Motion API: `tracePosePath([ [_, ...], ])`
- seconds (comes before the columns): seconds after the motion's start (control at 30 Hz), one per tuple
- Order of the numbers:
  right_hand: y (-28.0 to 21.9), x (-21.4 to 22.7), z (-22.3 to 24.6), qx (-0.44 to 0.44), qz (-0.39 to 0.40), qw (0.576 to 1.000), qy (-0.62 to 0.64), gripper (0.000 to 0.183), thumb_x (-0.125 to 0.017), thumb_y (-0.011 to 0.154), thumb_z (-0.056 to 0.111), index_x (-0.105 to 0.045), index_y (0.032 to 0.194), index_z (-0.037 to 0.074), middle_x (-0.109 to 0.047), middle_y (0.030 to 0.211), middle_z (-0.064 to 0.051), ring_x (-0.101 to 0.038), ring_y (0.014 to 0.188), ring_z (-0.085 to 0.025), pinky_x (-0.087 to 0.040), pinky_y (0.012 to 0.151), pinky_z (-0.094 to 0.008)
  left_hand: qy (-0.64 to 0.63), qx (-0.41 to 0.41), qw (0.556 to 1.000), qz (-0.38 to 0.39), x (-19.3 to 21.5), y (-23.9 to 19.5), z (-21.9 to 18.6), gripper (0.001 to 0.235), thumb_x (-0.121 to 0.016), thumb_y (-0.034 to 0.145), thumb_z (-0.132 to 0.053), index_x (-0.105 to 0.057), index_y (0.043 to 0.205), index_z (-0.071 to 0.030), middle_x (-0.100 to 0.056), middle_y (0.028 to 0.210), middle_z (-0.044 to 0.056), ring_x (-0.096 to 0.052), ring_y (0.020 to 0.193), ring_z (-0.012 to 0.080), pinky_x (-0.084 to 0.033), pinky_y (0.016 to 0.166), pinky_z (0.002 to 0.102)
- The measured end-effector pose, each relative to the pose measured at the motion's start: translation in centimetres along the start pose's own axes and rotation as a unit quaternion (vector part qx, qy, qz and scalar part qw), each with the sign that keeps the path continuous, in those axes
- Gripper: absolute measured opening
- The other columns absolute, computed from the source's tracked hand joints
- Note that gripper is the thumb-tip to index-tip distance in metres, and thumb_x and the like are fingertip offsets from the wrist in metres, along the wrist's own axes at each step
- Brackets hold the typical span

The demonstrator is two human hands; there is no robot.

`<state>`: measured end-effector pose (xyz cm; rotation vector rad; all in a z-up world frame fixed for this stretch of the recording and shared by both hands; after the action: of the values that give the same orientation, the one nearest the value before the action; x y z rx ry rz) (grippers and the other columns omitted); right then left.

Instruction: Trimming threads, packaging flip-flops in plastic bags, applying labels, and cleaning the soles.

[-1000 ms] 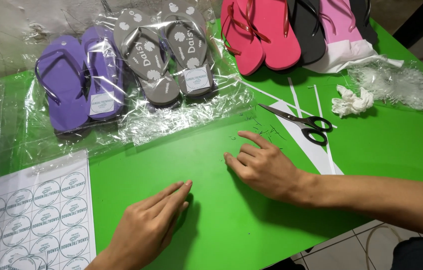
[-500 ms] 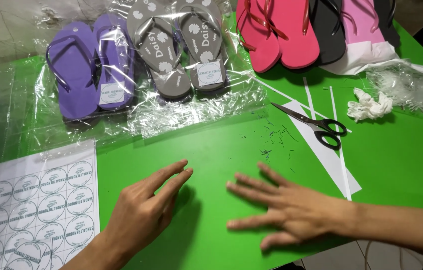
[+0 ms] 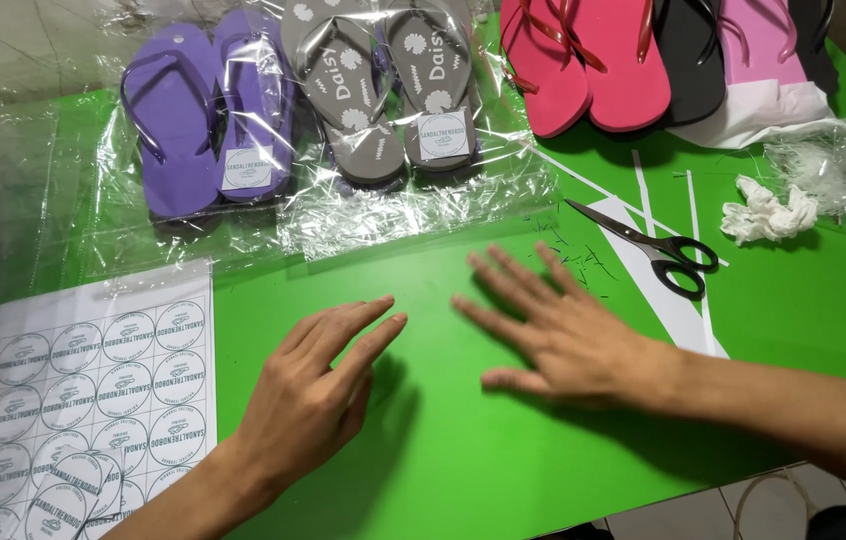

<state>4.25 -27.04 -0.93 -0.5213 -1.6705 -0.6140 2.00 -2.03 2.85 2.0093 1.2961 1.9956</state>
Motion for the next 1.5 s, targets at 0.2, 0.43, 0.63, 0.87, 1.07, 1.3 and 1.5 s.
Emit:
tracePosePath([
  [0.2,2.1,0.0,1.6,-0.051,-0.066,0.995,-0.061,0.103,-0.042,0.098,0.073,-0.009,0.162,0.000,0.004,0.169,-0.026,0.001,0.158,-0.037,-0.003,0.128,-0.054,-0.052,0.037,0.987,-0.149,2.9,1.6,-1.2,0.037,-0.048,0.089,0.015,-0.066,0.119,0.001,-0.072,0.118,0.015,-0.073,0.104,0.0299,-0.057,0.083,0.039],
  [0.43,7.4,-1.1,11.3,0.211,-0.107,0.901,0.363,0.061,-0.034,0.104,0.051,-0.058,0.104,-0.005,-0.066,0.105,-0.028,-0.061,0.100,-0.047,-0.050,0.095,-0.061,-0.122,-0.010,0.972,-0.202,4.1,5.7,-4.1,0.031,-0.042,0.095,0.012,-0.065,0.115,0.004,-0.072,0.112,0.020,-0.074,0.100,0.0327,-0.062,0.087,0.041],
  [0.63,12.0,-3.2,5.9,0.069,-0.003,0.960,0.272,0.064,-0.031,0.102,0.052,-0.029,0.140,-0.001,-0.034,0.145,-0.022,-0.032,0.135,-0.039,-0.022,0.114,-0.054,-0.124,-0.044,0.963,-0.235,5.9,6.0,-5.0,0.026,-0.044,0.096,0.012,-0.065,0.110,0.006,-0.072,0.108,0.025,-0.077,0.096,0.0363,-0.065,0.086,0.042],
  [0.87,6.3,-3.3,-1.1,-0.113,0.090,0.984,0.108,0.094,-0.015,0.103,0.073,-0.012,0.161,-0.002,-0.017,0.165,-0.026,-0.017,0.153,-0.038,-0.009,0.123,-0.049,-0.072,0.062,0.977,-0.193,8.1,2.0,-2.7,0.035,-0.048,0.088,0.023,-0.064,0.114,0.005,-0.071,0.109,0.022,-0.075,0.097,0.0301,-0.062,0.079,0.033],
  [1.07,0.7,-2.2,-4.4,-0.210,0.093,0.968,-0.102,0.088,-0.019,0.101,0.073,-0.031,0.156,0.005,-0.036,0.161,-0.020,-0.033,0.150,-0.033,-0.022,0.122,-0.052,-0.038,0.135,0.986,-0.087,5.8,-0.5,0.1,0.046,-0.056,0.079,0.020,-0.067,0.117,-0.003,-0.073,0.102,0.013,-0.061,0.061,0.0161,-0.053,0.052,0.029],
  [1.3,0.4,-4.0,-2.5,-0.150,0.095,0.981,-0.080,0.078,-0.013,0.107,0.064,-0.027,0.157,0.006,-0.028,0.164,-0.017,-0.026,0.152,-0.030,-0.017,0.122,-0.051,-0.106,0.102,0.989,0.001,2.3,0.2,0.2,0.045,-0.051,0.088,0.018,-0.065,0.126,-0.001,-0.063,0.131,0.020,-0.072,0.104,0.0326,-0.060,0.087,0.040],
  [1.5,-1.4,1.1,-5.0,-0.122,-0.117,0.985,0.024,0.044,-0.063,0.087,-0.004,-0.068,0.129,0.006,-0.075,0.098,-0.008,-0.068,0.058,-0.028,-0.059,0.050,-0.045,-0.133,0.055,0.988,0.056,-0.5,-0.6,0.5,0.049,-0.050,0.087,0.019,-0.058,0.132,0.001,-0.076,0.107,0.012,-0.080,0.084,0.0237,-0.067,0.069,0.038],
])
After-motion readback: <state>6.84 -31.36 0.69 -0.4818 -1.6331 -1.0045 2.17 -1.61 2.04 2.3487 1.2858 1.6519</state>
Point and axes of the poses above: each hand's wrist, its own y-axis towards the middle knuckle, its own x-axis out of the back of the hand, z = x × y, the point moved 4 cm from there along y, towards the middle knuckle
